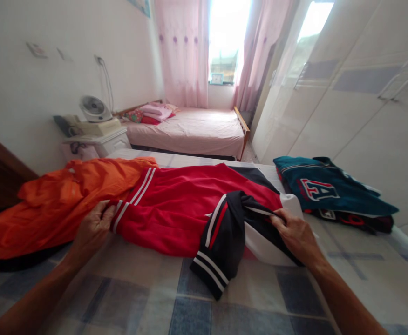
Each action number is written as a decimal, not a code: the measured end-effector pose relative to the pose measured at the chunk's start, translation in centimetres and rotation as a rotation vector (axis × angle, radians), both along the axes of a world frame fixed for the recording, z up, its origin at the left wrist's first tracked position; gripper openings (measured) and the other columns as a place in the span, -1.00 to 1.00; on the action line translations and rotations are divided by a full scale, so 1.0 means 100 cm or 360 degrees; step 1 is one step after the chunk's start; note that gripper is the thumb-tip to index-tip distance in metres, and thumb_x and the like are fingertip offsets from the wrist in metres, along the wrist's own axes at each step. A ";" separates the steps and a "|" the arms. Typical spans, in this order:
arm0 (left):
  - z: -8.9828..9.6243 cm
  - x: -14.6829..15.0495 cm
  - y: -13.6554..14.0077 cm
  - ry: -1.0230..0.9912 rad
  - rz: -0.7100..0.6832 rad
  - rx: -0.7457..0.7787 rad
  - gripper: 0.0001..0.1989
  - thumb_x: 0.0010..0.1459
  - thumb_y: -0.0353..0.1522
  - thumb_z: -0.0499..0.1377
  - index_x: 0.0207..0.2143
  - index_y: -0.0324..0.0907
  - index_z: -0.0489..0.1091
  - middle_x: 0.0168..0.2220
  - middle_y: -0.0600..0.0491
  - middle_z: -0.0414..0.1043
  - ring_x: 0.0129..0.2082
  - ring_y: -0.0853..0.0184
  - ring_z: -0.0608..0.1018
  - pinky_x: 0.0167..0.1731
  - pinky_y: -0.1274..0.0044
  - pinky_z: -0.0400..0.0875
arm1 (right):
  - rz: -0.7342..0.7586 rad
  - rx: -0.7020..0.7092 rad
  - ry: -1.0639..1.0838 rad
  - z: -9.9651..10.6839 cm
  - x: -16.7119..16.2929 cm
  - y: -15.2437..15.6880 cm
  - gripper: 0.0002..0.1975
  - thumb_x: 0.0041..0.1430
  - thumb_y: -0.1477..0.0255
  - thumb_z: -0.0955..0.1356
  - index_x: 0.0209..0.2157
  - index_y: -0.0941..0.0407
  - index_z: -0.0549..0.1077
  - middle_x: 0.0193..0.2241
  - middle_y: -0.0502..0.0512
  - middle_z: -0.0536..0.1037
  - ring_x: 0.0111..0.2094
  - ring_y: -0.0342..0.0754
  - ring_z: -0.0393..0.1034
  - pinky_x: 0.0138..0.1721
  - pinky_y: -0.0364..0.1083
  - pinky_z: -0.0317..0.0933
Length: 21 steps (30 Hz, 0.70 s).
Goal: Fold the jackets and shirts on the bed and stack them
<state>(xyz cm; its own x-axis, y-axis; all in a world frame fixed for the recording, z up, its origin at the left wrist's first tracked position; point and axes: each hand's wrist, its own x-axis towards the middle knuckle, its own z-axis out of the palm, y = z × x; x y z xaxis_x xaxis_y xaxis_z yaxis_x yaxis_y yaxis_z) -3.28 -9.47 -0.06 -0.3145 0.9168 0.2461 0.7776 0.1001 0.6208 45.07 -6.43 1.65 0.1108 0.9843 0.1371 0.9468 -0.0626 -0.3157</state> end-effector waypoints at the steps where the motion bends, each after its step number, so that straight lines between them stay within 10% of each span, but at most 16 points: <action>1: -0.002 -0.001 0.002 0.0088 0.0016 -0.0043 -0.66 0.20 -0.17 -0.13 -0.22 -0.17 0.31 -0.37 -0.02 0.46 -0.39 0.23 0.51 -0.39 0.48 0.36 | -0.0079 0.0058 -0.0050 -0.004 0.004 0.000 -0.62 0.13 0.15 0.16 -0.27 0.05 0.47 -0.39 0.15 0.57 -0.35 0.12 0.47 -0.36 -0.02 0.23; 7: 0.000 0.005 0.005 0.0810 -0.0077 0.0219 -0.59 0.22 -0.26 -0.15 -0.03 -0.29 0.29 -0.03 -0.23 0.35 -0.03 0.05 0.43 -0.07 0.30 0.32 | -0.0214 0.0076 -0.0181 -0.028 0.019 -0.003 -0.62 0.17 0.19 0.15 -0.23 0.06 0.49 -0.37 0.16 0.59 -0.39 0.10 0.47 -0.45 -0.05 0.19; 15: 0.014 0.126 -0.033 0.0527 -0.1078 -0.0004 -0.36 0.01 -0.08 0.20 0.13 -0.06 0.18 -0.01 -0.11 0.40 -0.06 0.10 0.48 -0.15 0.36 0.41 | -0.0228 0.0181 -0.0267 -0.034 0.012 -0.005 -0.64 0.21 0.23 0.14 -0.19 0.06 0.48 -0.28 0.15 0.59 -0.35 0.07 0.48 -0.43 -0.07 0.17; 21: 0.001 0.174 -0.025 0.0402 -0.1420 -0.0118 -0.57 0.12 -0.46 0.03 0.06 -0.06 0.29 -0.22 -0.02 0.43 -0.22 0.25 0.48 -0.20 0.43 0.38 | -0.0163 0.0251 -0.0231 -0.033 0.011 -0.010 -0.65 0.20 0.22 0.17 -0.17 0.06 0.47 -0.23 0.12 0.58 -0.28 0.07 0.48 -0.35 -0.07 0.23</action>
<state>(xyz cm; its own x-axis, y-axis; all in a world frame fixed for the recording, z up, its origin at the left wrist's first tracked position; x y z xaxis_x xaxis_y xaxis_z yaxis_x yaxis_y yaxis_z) 14.11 -11.96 0.09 0.5693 0.8097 0.1423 0.6970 -0.5672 0.4387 46.17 -7.39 -1.69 0.1770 0.9342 0.3098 0.9742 -0.1215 -0.1900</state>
